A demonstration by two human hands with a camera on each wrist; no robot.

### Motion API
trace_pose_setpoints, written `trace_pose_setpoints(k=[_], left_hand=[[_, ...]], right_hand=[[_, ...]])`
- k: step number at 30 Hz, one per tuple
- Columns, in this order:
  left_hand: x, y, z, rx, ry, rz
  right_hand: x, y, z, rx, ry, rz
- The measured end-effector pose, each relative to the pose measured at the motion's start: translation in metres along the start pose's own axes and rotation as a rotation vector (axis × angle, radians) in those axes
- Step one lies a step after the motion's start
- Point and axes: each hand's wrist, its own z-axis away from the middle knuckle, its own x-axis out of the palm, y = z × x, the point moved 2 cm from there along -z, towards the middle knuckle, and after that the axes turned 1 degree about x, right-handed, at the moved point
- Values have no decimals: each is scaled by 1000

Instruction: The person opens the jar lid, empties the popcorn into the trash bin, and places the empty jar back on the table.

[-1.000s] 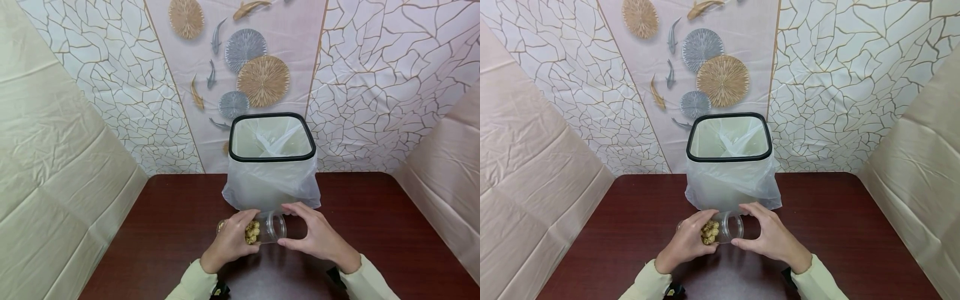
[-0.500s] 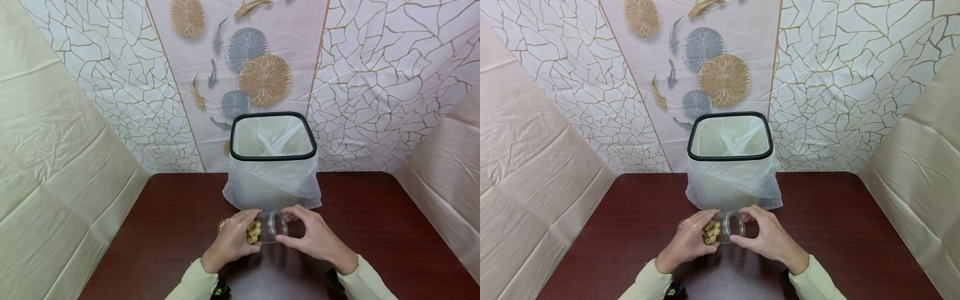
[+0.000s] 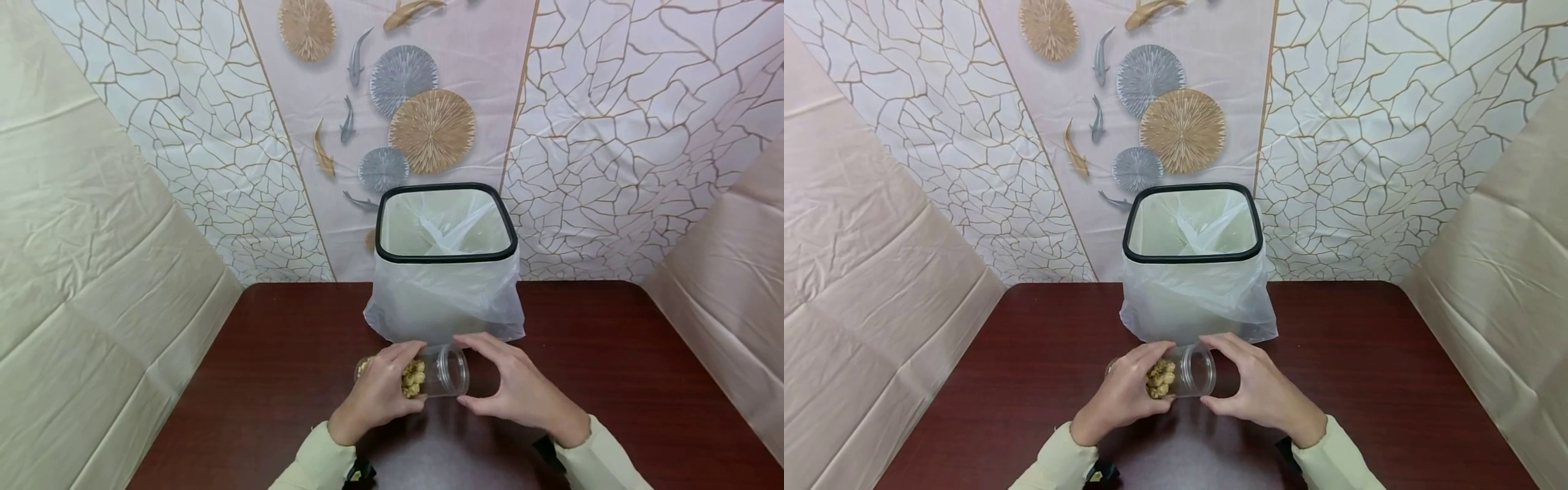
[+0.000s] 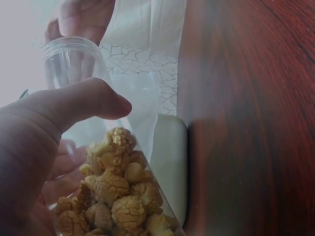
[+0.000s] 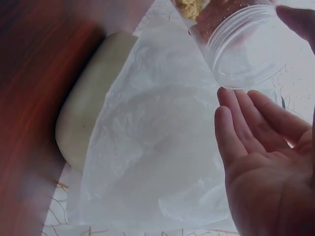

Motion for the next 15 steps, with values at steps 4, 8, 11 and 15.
trace_pose_setpoints(k=[4, 8, 11, 15], left_hand=[[0, -1, 0, 3, 5, -5], [0, -1, -1, 1, 6, -5], [0, -2, -1, -9, 3, 4], [0, -1, 0, -21, 0, 7]], right_hand=[[-2, -1, 0, -2, 18, 4], [-2, 1, 0, 47, 32, 16], [1, 2, 1, 90, 33, 3], [6, 3, 2, 130, 33, -24]])
